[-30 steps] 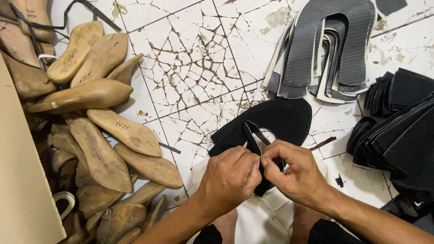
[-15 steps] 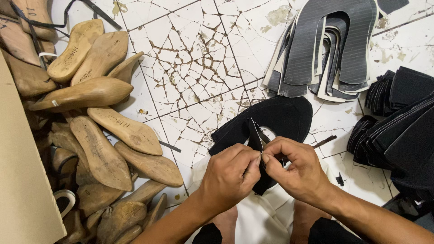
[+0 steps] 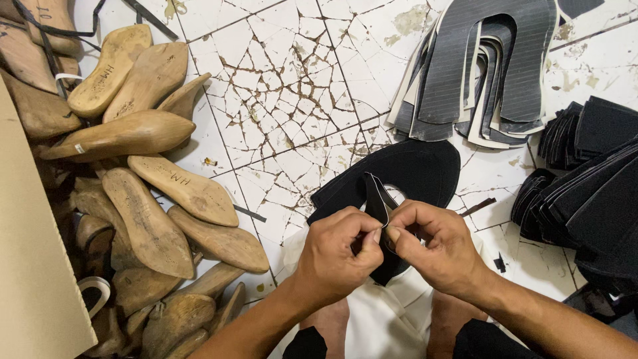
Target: The person sits on the floor and sews a black shoe insole using a needle and thread. They pull the thread through the material repeatedly, occasionally adjusting the insole's position. Stacks of insoles and wooden shoe lasts are visible nearby.
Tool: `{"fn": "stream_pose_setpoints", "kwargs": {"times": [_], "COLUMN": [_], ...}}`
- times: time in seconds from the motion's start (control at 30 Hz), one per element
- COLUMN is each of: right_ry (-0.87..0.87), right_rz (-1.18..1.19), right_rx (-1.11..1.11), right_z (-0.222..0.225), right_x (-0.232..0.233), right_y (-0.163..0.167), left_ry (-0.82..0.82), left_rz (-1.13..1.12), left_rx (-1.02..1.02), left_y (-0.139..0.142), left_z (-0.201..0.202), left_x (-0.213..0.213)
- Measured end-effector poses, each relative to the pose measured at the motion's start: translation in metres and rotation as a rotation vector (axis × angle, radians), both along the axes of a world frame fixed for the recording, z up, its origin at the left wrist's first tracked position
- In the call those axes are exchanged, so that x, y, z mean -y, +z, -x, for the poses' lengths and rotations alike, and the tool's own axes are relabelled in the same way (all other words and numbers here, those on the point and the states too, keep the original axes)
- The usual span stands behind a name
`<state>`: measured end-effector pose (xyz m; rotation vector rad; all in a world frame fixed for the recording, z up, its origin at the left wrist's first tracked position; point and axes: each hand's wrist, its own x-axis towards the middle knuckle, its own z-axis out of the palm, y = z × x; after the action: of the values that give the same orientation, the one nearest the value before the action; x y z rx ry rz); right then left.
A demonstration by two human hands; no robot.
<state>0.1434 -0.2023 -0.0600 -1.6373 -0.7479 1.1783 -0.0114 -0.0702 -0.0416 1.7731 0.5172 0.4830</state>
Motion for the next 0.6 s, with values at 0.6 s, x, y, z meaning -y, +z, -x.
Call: {"fn": "stream_pose_setpoints", "kwargs": {"times": [0.6], "right_ry": [0.155], "right_rz": [-0.391], "right_rx": [0.814], "right_z": [0.007], "right_x": [-0.018], "right_y": [0.025], "left_ry": [-0.040], "left_rz": [-0.021], "left_rx": [0.038], "left_y": [0.004], "left_z": [0.013], "left_x": [-0.003]}}
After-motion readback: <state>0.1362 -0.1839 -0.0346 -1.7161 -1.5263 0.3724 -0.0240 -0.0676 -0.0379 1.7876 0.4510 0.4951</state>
